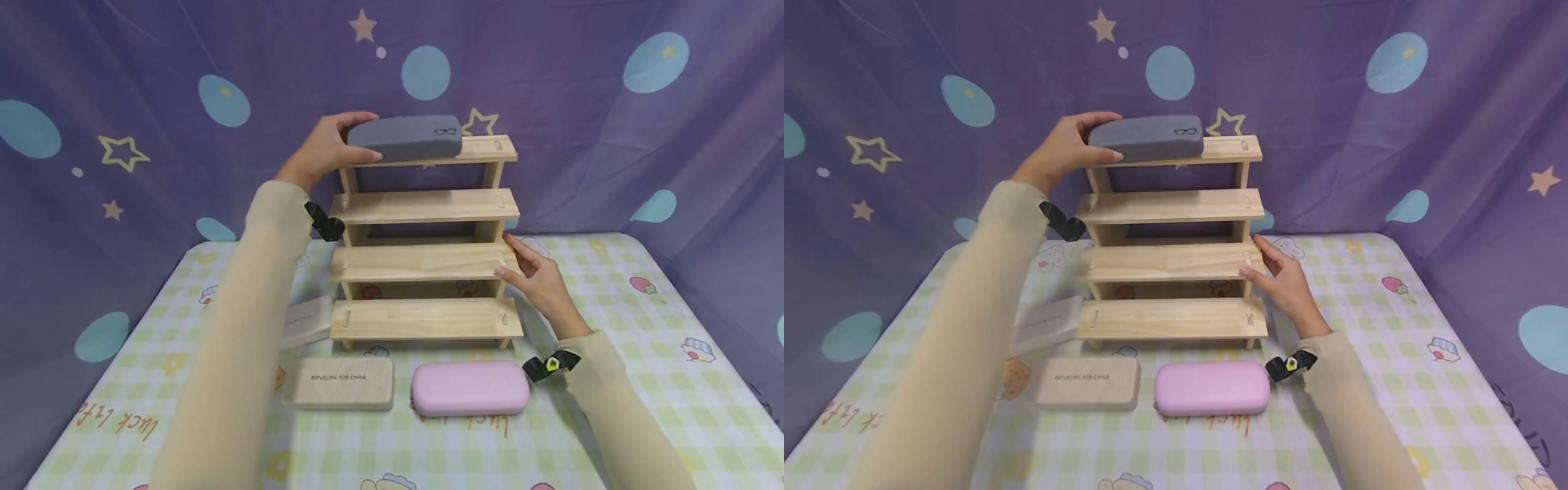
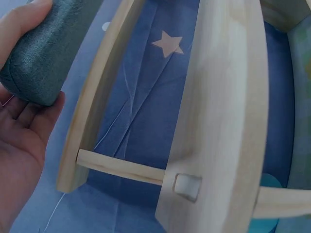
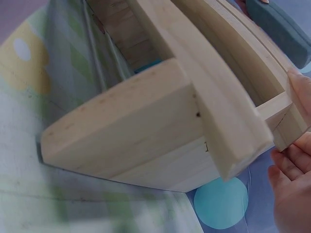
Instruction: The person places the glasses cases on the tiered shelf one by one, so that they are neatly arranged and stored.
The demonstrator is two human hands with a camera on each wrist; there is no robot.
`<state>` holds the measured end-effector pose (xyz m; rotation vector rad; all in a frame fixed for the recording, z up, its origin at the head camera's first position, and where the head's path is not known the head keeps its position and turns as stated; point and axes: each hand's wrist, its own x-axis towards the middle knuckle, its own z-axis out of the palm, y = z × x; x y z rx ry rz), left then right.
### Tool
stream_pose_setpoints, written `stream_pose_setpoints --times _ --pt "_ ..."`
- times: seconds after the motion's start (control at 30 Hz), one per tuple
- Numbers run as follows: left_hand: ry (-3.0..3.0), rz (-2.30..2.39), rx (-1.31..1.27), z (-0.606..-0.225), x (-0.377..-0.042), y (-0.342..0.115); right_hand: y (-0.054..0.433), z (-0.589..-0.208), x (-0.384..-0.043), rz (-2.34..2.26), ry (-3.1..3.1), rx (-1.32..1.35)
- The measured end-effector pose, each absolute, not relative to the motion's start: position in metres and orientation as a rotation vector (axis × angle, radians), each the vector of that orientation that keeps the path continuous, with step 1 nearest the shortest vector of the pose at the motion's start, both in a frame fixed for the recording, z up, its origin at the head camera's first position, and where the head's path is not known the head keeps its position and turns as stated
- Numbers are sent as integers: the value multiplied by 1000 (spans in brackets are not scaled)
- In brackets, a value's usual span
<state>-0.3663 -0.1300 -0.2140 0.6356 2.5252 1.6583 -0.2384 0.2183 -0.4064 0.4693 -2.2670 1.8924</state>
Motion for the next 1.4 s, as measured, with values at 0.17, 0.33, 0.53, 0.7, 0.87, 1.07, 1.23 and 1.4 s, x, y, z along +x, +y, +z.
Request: stream_pose_setpoints --times 0.17,0.33,0.53,0.7,0.87,1.07,1.23,1.4 --pt "2521 1607 632 -219 -373 -125 217 -406 -238 1909 -2263 475" --pt "2562 1550 600 -221 -377 -122 215 -405 -237 1911 -2259 483" --pt "2582 1530 532 -219 -383 -122 213 -406 -237 1951 -2210 512" --pt "2578 1519 512 -219 -385 -123 212 -407 -238 1942 -2226 510" --pt "2580 1483 541 -218 -386 -118 213 -408 -238 1938 -2229 510" --pt "2566 1439 597 -216 -389 -112 215 -408 -238 1940 -2229 507" --pt "2561 1410 600 -215 -392 -109 217 -408 -238 1918 -2241 499" --pt "2567 1396 604 -215 -392 -106 219 -408 -239 1898 -2243 508"
